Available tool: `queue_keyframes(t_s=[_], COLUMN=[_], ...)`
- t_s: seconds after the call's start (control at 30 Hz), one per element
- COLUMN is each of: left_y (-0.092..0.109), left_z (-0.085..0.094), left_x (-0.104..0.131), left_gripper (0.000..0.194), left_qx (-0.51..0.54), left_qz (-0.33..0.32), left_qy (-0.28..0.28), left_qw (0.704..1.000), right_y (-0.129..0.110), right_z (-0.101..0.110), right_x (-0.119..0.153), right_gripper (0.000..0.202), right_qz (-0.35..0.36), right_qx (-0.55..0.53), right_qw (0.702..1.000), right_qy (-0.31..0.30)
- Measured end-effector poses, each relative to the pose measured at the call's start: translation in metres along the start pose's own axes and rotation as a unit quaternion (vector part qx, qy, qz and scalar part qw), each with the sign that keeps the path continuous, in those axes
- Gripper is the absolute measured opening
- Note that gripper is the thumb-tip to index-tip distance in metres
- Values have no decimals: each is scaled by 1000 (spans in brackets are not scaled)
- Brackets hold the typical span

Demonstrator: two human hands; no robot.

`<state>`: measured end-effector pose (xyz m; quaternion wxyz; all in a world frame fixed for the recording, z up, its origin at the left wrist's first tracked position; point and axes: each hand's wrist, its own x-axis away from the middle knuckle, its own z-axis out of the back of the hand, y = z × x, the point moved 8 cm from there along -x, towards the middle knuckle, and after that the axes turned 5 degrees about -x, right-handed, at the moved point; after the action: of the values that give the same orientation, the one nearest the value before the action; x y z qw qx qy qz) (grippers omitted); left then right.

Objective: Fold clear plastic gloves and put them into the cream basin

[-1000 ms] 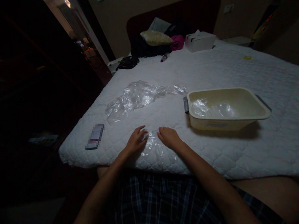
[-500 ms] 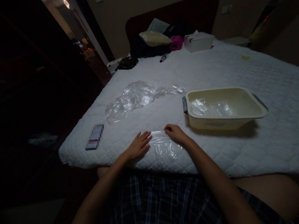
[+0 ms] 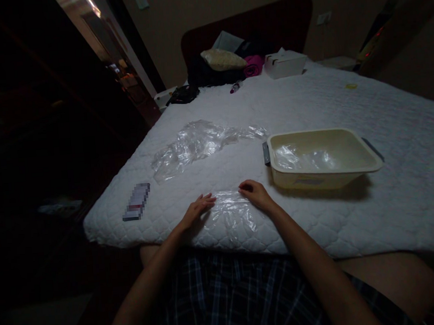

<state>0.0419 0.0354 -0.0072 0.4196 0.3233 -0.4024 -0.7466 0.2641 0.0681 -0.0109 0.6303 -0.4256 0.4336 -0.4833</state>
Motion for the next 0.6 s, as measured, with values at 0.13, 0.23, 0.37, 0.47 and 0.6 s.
queue_keyframes(t_s=[0.13,0.23,0.37,0.47,0.6], left_y=[1,1,4,8,10], left_z=[-1,3,9,13,20], left_x=[-1,-1,-1,-1,1], left_gripper=[28,27,24,22,19], left_qx=[-16,11,53,71,33], left_qz=[30,34,32,38,40], left_qy=[16,44,61,72,140], left_qw=[999,998,996,994,989], right_y=[-7,-6,0,1,-2], right_z=[17,27,26,22,16], right_x=[0,-1,1,6,8], right_gripper=[25,29,35,41,38], right_qz=[14,-20,-79,-88,-79], right_qx=[-10,5,16,54,121], right_qw=[998,998,996,990,983], right_qy=[64,62,-33,-98,-115])
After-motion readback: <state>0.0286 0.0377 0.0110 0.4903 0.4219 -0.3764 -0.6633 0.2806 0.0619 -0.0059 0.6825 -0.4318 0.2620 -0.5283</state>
